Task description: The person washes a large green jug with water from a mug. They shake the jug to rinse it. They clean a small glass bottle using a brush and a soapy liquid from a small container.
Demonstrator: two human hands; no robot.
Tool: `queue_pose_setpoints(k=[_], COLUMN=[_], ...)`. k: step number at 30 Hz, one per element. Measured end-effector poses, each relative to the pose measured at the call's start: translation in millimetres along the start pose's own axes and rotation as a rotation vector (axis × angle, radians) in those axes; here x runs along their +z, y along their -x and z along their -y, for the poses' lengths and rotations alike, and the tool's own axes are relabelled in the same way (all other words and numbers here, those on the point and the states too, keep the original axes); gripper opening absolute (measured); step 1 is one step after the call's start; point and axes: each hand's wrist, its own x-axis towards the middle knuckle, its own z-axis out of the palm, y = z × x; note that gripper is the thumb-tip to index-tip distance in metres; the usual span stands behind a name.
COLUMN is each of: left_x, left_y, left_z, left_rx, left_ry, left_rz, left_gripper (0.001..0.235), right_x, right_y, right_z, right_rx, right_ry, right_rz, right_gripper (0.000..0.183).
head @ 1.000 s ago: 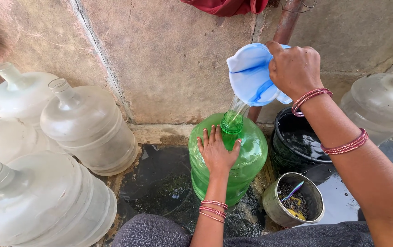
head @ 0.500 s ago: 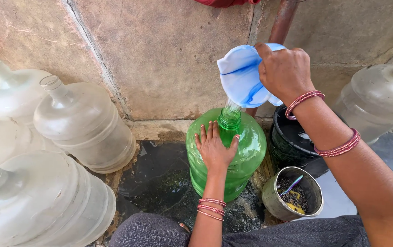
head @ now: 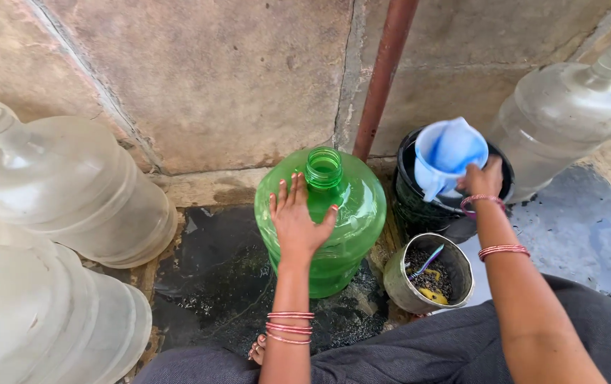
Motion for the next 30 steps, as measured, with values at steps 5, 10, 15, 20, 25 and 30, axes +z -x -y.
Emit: queue_pose_setpoints(k=[5, 10, 15, 20, 25, 30], left_x=[-10.8, 25.6, 103.3, 112.0, 62.9, 88.2], left_y=[2.9, 20.9, 77.9, 163.5, 140.5, 108.2], left_z=[46.1, 132.5, 224.0, 230.3, 156.7, 98.5], left_rx=[-0.259, -0.620, -1.029, -1.363, -0.997, -0.913], left_ry=[1.045, 1.433, 1.192, 1.124, 1.925, 1.994], left_rz=[-0.139, -0.638, -0.674, -0.644, -0.269, -0.085], left_gripper=[0.044, 0.015, 0.024, 0.061, 0.090, 0.076], right_x=[3.8, 31.6, 113.2, 105.0, -19.6, 8.4], right_y=[1.6, 88.3, 242.8, 286.6, 206.4, 157.8], right_z=[-21.2, 154.2, 277.0, 348.2, 415.0, 444.1], right_rx=[0.279, -0.315, -0.964, -1.198, -1.250, -1.005], right_ry=[0.181, 0.251, 0.620, 0.376, 0.348, 0.455], right_rz=[0.408, 0.670, 0.568, 0.554, 0.560, 0.641], right_gripper=[0.058, 0.097, 0.083, 0.044, 0.037, 0.040])
